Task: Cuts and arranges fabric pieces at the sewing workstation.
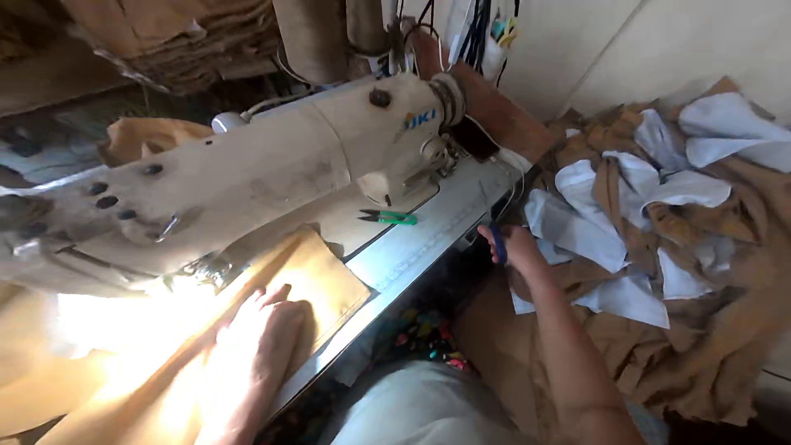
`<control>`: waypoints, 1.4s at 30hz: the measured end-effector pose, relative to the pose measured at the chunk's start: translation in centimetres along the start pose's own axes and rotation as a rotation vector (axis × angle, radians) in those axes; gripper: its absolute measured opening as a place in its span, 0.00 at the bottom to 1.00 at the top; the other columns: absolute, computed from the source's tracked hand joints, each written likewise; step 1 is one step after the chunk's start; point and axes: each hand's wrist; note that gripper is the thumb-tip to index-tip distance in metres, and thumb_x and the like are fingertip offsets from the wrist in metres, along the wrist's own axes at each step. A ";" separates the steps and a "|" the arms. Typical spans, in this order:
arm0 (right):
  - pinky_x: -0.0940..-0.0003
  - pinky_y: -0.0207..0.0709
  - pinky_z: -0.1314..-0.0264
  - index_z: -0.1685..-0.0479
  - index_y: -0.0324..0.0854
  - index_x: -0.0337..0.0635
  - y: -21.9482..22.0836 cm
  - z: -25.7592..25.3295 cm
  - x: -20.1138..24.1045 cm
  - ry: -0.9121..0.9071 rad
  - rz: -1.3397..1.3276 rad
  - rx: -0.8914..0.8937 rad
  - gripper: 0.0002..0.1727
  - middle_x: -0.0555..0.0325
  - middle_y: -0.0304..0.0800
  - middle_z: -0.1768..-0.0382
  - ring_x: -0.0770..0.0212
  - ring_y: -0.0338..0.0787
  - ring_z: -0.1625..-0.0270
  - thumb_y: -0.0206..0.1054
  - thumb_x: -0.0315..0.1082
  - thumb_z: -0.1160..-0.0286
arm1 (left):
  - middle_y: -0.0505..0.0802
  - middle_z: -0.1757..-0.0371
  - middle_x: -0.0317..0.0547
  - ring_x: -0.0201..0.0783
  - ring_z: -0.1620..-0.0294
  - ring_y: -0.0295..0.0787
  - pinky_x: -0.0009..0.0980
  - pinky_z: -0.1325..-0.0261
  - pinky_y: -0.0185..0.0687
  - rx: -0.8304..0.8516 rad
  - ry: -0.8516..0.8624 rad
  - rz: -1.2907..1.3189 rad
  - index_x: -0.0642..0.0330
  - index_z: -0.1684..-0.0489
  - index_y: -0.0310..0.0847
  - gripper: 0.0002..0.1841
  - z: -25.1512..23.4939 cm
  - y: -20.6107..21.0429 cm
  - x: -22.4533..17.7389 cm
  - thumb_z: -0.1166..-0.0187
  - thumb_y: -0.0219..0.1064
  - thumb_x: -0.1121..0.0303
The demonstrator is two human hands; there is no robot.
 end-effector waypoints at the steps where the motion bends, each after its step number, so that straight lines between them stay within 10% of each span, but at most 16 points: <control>1: 0.47 0.87 0.47 0.49 0.87 0.34 -0.6 -1.2 0.4 -0.015 0.159 -0.080 0.34 0.42 0.93 0.59 0.48 0.94 0.56 0.63 0.63 0.19 | 0.86 0.23 0.49 0.59 0.13 0.68 0.68 0.13 0.48 0.005 -0.006 -0.007 0.57 0.45 0.88 0.22 0.1 -0.1 0.1 0.13 0.54 0.50; 3: 0.30 0.80 0.40 0.52 0.87 0.28 -1.4 -3.0 1.5 -0.017 0.341 -0.181 0.37 0.30 0.91 0.52 0.33 0.91 0.44 0.66 0.63 0.21 | 0.86 0.24 0.51 0.59 0.13 0.68 0.64 0.12 0.50 0.004 -0.010 -0.011 0.58 0.46 0.89 0.22 0.2 -0.1 0.1 0.14 0.56 0.51; 11: 0.32 0.79 0.35 0.37 0.82 0.30 0.6 -6.6 4.8 -0.136 0.425 -0.248 0.27 0.31 0.86 0.37 0.32 0.86 0.32 0.71 0.47 0.21 | 0.92 0.41 0.53 0.52 0.28 0.82 0.47 0.19 0.68 -0.014 0.026 -0.025 0.58 0.57 0.92 0.13 0.7 -0.8 -0.5 0.18 0.65 0.60; 16: 0.57 0.74 0.18 0.32 0.85 0.42 10.7 2.5 5.2 -1.082 0.260 -0.096 0.25 0.51 0.88 0.30 0.53 0.82 0.23 0.71 0.48 0.21 | 0.94 0.44 0.54 0.56 0.31 0.85 0.52 0.21 0.71 -0.039 0.053 -0.039 0.60 0.58 0.92 0.17 -0.2 -0.1 -0.3 0.17 0.63 0.57; 18: 0.53 0.68 0.13 0.28 0.84 0.45 16.0 5.7 4.4 -1.428 0.286 0.172 0.32 0.53 0.86 0.25 0.51 0.78 0.17 0.72 0.56 0.26 | 0.93 0.39 0.54 0.59 0.28 0.84 0.61 0.22 0.70 0.001 0.084 -0.040 0.59 0.51 0.92 0.23 0.1 -0.6 -0.9 0.18 0.62 0.47; 21: 0.47 0.77 0.22 0.39 0.89 0.51 19.9 6.3 2.8 -1.652 0.282 0.047 0.19 0.57 0.93 0.36 0.50 0.87 0.28 0.71 0.48 0.24 | 0.87 0.26 0.52 0.60 0.20 0.78 0.68 0.22 0.69 0.091 0.107 -0.090 0.52 0.32 0.86 0.38 3.5 -2.5 -3.0 0.31 0.67 0.31; 25: 0.56 0.84 0.40 0.57 0.91 0.50 18.4 4.8 2.9 -1.712 0.275 -0.120 0.14 0.58 0.96 0.54 0.55 0.93 0.50 0.63 0.46 0.13 | 0.91 0.34 0.55 0.62 0.37 0.90 0.63 0.39 0.82 0.012 -0.047 -0.280 0.50 0.34 0.88 0.22 11.8 -4.0 -2.4 0.29 0.74 0.62; 28: 0.49 0.84 0.40 0.56 0.89 0.45 17.0 4.2 4.0 -1.620 0.311 -0.080 0.18 0.53 0.96 0.54 0.50 0.94 0.48 0.60 0.48 0.12 | 0.92 0.43 0.61 0.67 0.39 0.89 0.68 0.40 0.81 -0.058 -0.246 -0.313 0.58 0.46 0.91 0.16 16.0 -7.8 -1.7 0.33 0.73 0.76; 31: 0.43 0.82 0.36 0.47 0.90 0.48 17.5 3.9 4.1 -1.642 0.359 0.050 0.23 0.52 0.95 0.46 0.46 0.92 0.40 0.64 0.58 0.19 | 0.94 0.45 0.56 0.62 0.38 0.90 0.67 0.36 0.79 -0.073 -0.350 -0.310 0.57 0.50 0.92 0.13 18.3 -10.3 -1.3 0.30 0.69 0.77; 33: 0.44 0.82 0.36 0.50 0.90 0.50 17.8 4.4 3.9 -1.765 0.371 0.057 0.14 0.52 0.95 0.51 0.46 0.93 0.44 0.64 0.47 0.17 | 0.95 0.45 0.53 0.59 0.38 0.91 0.66 0.32 0.78 -0.077 -0.381 -0.305 0.58 0.51 0.93 0.11 19.5 -11.3 -1.1 0.25 0.66 0.76; 36: 0.58 0.87 0.45 0.57 0.90 0.45 16.9 5.8 4.5 -1.804 0.225 0.177 0.17 0.54 0.95 0.63 0.55 0.95 0.56 0.58 0.44 0.10 | 0.96 0.50 0.55 0.58 0.44 0.93 0.66 0.34 0.81 -0.055 -0.461 -0.209 0.63 0.52 0.93 0.10 21.8 -15.0 -0.5 0.18 0.64 0.72; 40: 0.86 0.80 0.55 0.57 0.86 0.32 14.1 10.1 7.6 -1.525 -0.167 0.758 0.21 0.55 0.92 0.68 0.80 0.88 0.63 0.57 0.42 0.09 | 0.96 0.54 0.57 0.53 0.54 0.95 0.62 0.47 0.86 -0.074 -0.597 -0.112 0.66 0.50 0.90 0.13 22.5 -23.6 -1.3 0.16 0.60 0.69; 42: 0.87 0.79 0.56 0.57 0.86 0.31 15.0 11.4 9.1 -1.417 -0.165 0.878 0.18 0.57 0.91 0.69 0.82 0.86 0.64 0.58 0.38 0.10 | 0.95 0.53 0.64 0.66 0.52 0.93 0.74 0.51 0.79 -0.169 -0.536 -0.347 0.64 0.49 0.91 0.13 19.8 -26.8 -0.8 0.14 0.59 0.69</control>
Point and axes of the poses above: each hand's wrist, its own z-axis away from the middle knuckle, its own y-axis out of the palm, x = y × z
